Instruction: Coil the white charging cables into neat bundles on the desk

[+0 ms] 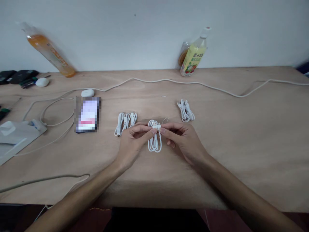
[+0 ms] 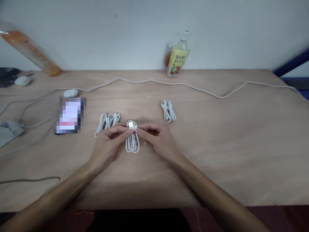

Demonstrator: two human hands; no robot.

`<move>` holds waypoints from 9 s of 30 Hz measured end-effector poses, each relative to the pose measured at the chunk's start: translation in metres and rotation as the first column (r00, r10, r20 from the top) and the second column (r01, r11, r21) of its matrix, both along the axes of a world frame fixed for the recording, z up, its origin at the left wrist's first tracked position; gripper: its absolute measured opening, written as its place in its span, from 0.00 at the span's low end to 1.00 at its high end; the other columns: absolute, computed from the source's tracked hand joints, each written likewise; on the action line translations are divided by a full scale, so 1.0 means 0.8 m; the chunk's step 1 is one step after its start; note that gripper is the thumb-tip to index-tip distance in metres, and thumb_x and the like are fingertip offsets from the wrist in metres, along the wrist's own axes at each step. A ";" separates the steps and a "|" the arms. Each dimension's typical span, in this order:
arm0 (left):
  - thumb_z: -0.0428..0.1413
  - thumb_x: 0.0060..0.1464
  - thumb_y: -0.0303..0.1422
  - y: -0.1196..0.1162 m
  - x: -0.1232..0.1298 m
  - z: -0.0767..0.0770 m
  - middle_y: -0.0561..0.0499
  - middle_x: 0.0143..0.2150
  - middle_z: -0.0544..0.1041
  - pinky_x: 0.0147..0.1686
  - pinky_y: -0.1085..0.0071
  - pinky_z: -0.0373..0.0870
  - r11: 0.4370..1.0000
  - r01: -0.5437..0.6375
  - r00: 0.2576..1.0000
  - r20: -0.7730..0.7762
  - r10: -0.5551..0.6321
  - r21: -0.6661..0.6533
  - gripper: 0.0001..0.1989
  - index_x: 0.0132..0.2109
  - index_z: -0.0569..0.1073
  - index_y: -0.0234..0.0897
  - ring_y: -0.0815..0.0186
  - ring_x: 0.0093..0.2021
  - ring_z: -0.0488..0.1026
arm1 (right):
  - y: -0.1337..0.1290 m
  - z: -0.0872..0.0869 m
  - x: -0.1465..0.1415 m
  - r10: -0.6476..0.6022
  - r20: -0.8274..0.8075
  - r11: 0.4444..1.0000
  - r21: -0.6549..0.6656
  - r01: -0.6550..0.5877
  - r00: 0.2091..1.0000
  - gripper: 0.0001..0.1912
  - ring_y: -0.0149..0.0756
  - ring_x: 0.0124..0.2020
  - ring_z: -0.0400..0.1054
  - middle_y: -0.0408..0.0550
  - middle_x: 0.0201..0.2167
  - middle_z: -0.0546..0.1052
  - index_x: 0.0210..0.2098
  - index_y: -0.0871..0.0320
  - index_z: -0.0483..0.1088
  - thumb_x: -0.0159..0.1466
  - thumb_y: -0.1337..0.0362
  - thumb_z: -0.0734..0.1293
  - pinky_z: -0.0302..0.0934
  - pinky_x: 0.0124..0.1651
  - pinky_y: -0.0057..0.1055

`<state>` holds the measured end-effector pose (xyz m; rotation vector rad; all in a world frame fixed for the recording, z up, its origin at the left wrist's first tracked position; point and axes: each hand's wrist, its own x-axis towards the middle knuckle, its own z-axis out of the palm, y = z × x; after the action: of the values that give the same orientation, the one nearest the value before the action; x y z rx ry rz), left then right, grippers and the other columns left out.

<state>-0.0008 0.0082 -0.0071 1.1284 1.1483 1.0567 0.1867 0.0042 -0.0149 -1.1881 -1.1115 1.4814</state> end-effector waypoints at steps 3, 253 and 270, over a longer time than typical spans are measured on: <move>0.72 0.54 0.38 0.000 0.000 0.000 0.48 0.42 0.88 0.51 0.61 0.79 1.000 -0.002 1.000 -0.006 0.002 0.005 0.05 0.36 0.89 0.44 0.59 0.44 0.83 | 0.000 -0.001 0.000 0.003 0.002 1.000 0.001 -0.003 1.000 0.12 0.29 0.23 0.59 0.42 0.25 0.75 0.38 0.52 0.88 0.61 0.52 0.79 0.52 0.25 0.28; 0.75 0.49 0.40 -0.001 0.003 -0.001 0.48 0.42 0.88 0.51 0.62 0.76 0.997 -0.041 0.997 0.062 0.045 -0.058 0.08 0.36 0.89 0.44 0.60 0.44 0.81 | -0.002 0.000 -0.006 -0.072 -0.026 0.996 0.056 0.073 0.997 0.12 0.28 0.22 0.60 0.42 0.24 0.75 0.37 0.53 0.87 0.61 0.52 0.79 0.52 0.23 0.26; 0.76 0.46 0.38 -0.001 0.003 -0.004 0.49 0.40 0.89 0.46 0.64 0.77 0.994 -0.051 0.997 0.061 0.057 -0.101 0.09 0.35 0.88 0.42 0.62 0.40 0.82 | -0.003 -0.004 -0.007 -0.078 -0.069 0.997 -0.021 0.077 0.995 0.16 0.27 0.20 0.60 0.38 0.21 0.73 0.38 0.55 0.83 0.60 0.50 0.80 0.53 0.21 0.25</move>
<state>0.0019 0.0075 -0.0099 0.9836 1.1733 1.0577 0.1811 0.0020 -0.0181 -1.1701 -0.9959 1.4649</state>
